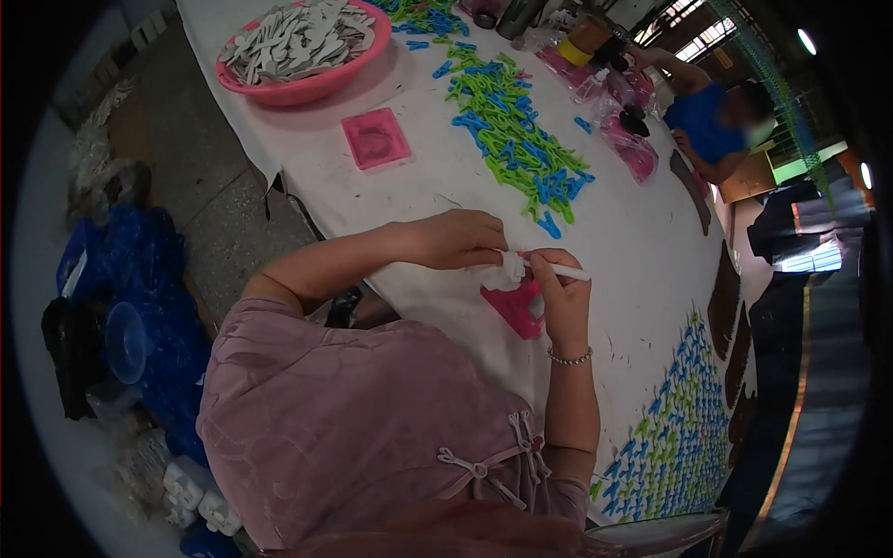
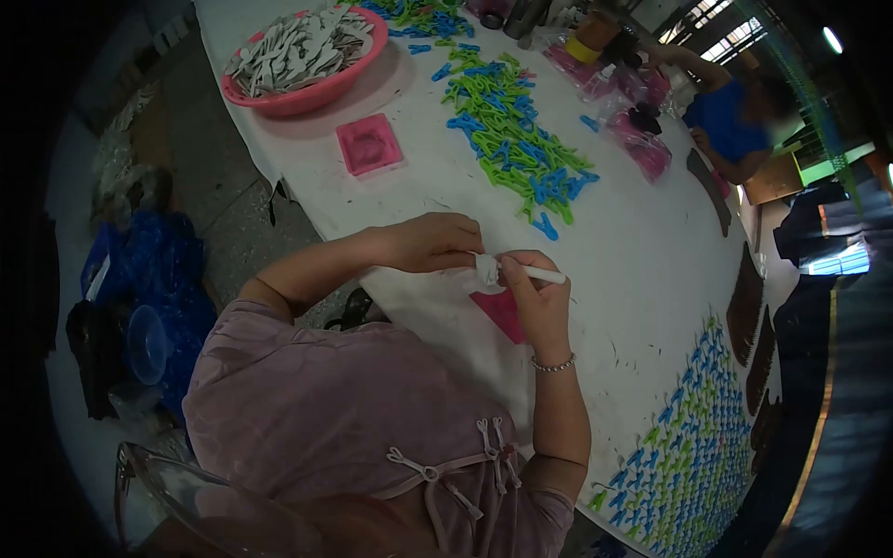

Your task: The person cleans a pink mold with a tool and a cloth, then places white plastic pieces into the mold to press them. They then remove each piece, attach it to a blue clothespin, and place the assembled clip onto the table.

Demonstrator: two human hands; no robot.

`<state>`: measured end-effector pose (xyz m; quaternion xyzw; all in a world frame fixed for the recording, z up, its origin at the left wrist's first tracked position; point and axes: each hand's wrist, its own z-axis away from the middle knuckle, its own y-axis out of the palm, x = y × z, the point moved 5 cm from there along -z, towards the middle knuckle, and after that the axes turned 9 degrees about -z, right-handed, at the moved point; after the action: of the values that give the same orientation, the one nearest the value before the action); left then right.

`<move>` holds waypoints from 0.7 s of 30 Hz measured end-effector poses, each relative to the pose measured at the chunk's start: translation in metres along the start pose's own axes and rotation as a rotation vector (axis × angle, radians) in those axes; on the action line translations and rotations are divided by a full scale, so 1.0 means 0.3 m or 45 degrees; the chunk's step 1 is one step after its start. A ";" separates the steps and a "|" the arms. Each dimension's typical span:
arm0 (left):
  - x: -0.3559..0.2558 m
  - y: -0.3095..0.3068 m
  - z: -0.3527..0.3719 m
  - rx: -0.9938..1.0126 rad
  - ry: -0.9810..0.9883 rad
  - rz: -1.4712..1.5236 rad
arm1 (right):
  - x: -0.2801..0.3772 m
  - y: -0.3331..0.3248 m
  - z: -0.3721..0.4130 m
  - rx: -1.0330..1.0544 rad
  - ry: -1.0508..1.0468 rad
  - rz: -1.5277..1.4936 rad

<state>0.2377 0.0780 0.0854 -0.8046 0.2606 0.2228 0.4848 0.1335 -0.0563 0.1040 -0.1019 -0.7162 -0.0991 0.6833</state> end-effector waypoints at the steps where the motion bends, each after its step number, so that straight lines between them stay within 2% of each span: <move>1: 0.004 0.000 0.012 -0.036 -0.045 -0.186 | 0.009 0.009 -0.004 -0.022 0.009 -0.055; 3: -0.012 -0.008 0.037 -0.091 -0.012 -0.190 | 0.021 0.009 -0.010 -0.040 0.015 -0.100; 5: -0.004 -0.040 0.079 -0.157 0.017 -0.191 | 0.049 -0.054 -0.009 -0.206 -0.079 -0.226; 7: 0.128 -0.104 0.173 -0.207 -0.477 -0.086 | 0.147 -0.229 -0.007 -0.485 -0.430 -0.206; 8: 0.222 -0.088 0.229 -0.205 -0.792 0.414 | 0.181 -0.222 -0.004 -0.609 -0.551 0.067; 9: 0.197 -0.099 0.216 -0.215 -0.800 0.410 | 0.188 -0.171 -0.012 -0.597 -0.551 0.063; 11: 0.150 -0.088 0.180 -0.664 -1.046 1.430 | 0.221 0.042 -0.019 -0.287 -0.883 0.871; 12: 0.152 -0.072 0.159 -0.673 -1.046 1.428 | 0.206 0.122 -0.031 -0.043 -1.171 1.066; 14: 0.164 -0.013 0.109 -0.641 -0.889 1.896 | 0.142 0.217 -0.071 0.305 -1.279 1.193; 15: 0.179 -0.005 0.108 -0.645 -0.881 1.897 | 0.119 0.246 -0.092 0.310 -1.284 1.198; 17: 0.223 -0.003 0.126 -0.599 -1.046 1.590 | 0.063 0.313 -0.131 0.512 -1.229 1.329; 18: 0.248 -0.021 0.136 -0.611 -1.044 1.586 | 0.059 0.318 -0.143 0.520 -1.237 1.325; 20: 0.332 -0.129 0.174 -0.777 -0.944 1.376 | 0.034 0.310 -0.194 0.529 -0.911 1.165; 21: 0.385 -0.189 0.202 -0.791 -0.895 1.110 | 0.014 0.292 -0.221 0.531 -0.913 1.162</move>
<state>0.3557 0.1311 0.0262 -0.6067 0.3128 0.7152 0.1504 0.2215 0.0090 0.1116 -0.2895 -0.7898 0.3858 0.3788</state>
